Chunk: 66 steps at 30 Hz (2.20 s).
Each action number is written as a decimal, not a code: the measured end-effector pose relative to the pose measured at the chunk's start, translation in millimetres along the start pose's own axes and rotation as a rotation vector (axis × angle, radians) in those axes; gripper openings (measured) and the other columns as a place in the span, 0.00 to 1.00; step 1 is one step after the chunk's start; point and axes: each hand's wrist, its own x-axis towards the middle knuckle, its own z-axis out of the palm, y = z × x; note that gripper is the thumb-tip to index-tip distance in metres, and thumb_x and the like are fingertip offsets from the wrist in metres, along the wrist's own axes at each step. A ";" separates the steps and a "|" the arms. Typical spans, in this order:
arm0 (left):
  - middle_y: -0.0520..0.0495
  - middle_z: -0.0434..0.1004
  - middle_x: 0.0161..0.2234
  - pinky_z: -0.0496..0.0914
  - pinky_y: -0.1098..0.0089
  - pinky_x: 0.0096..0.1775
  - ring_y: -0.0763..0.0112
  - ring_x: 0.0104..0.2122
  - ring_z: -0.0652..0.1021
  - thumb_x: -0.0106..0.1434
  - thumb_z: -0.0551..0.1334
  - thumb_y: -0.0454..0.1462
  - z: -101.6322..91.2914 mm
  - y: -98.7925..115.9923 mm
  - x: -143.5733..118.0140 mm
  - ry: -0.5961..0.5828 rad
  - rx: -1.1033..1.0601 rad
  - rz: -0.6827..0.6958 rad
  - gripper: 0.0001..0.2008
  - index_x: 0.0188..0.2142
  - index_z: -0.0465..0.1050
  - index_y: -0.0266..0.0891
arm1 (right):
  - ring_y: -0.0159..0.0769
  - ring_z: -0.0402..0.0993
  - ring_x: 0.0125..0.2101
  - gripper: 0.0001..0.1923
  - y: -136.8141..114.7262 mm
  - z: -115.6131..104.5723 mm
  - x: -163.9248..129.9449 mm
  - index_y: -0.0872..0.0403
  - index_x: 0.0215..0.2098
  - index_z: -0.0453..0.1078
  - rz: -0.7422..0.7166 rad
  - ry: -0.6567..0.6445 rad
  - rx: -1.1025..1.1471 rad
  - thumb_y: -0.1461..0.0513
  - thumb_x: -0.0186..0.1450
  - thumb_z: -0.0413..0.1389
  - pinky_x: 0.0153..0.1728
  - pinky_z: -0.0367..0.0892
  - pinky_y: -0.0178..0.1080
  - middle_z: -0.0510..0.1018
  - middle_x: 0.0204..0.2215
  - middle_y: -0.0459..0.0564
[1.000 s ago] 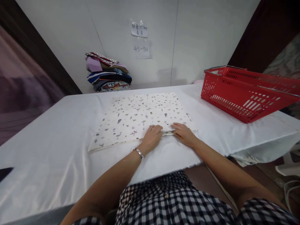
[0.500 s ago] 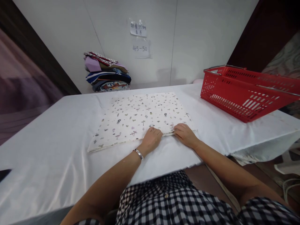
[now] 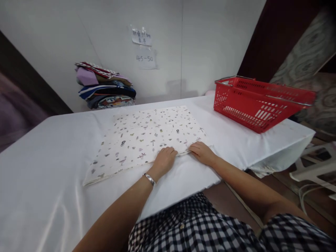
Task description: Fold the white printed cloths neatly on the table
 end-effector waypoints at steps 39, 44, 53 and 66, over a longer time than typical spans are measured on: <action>0.46 0.71 0.33 0.64 0.66 0.38 0.67 0.35 0.69 0.65 0.53 0.35 4.9 3.1 3.8 0.076 -0.220 -0.096 0.10 0.34 0.73 0.38 | 0.39 0.72 0.34 0.12 65.0 -48.8 -14.7 0.56 0.34 0.73 1.008 -0.283 -0.145 0.56 0.60 0.54 0.29 0.61 0.34 0.78 0.34 0.54; 0.47 0.71 0.33 0.64 0.66 0.37 0.67 0.35 0.70 0.63 0.57 0.35 2.7 3.4 7.4 0.063 -0.236 -0.129 0.07 0.35 0.74 0.39 | 0.40 0.68 0.42 0.09 35.7 -39.1 -17.1 0.54 0.40 0.71 0.418 -0.028 -0.203 0.61 0.64 0.51 0.40 0.64 0.39 0.74 0.40 0.54; 0.45 0.71 0.32 0.63 0.66 0.35 0.67 0.33 0.70 0.66 0.52 0.35 4.3 7.9 10.7 0.071 -0.121 -0.116 0.12 0.31 0.72 0.37 | 0.38 0.69 0.40 0.10 12.6 -20.3 1.3 0.53 0.40 0.73 -0.001 -0.034 0.026 0.62 0.66 0.50 0.43 0.65 0.42 0.76 0.38 0.53; 0.45 0.69 0.31 0.63 0.64 0.34 0.65 0.33 0.68 0.63 0.54 0.30 11.2 9.6 7.6 0.057 0.001 -0.040 0.08 0.30 0.70 0.37 | 0.39 0.68 0.42 0.12 5.7 -14.1 -3.0 0.53 0.44 0.72 0.025 0.011 -0.029 0.63 0.67 0.49 0.42 0.63 0.43 0.75 0.41 0.54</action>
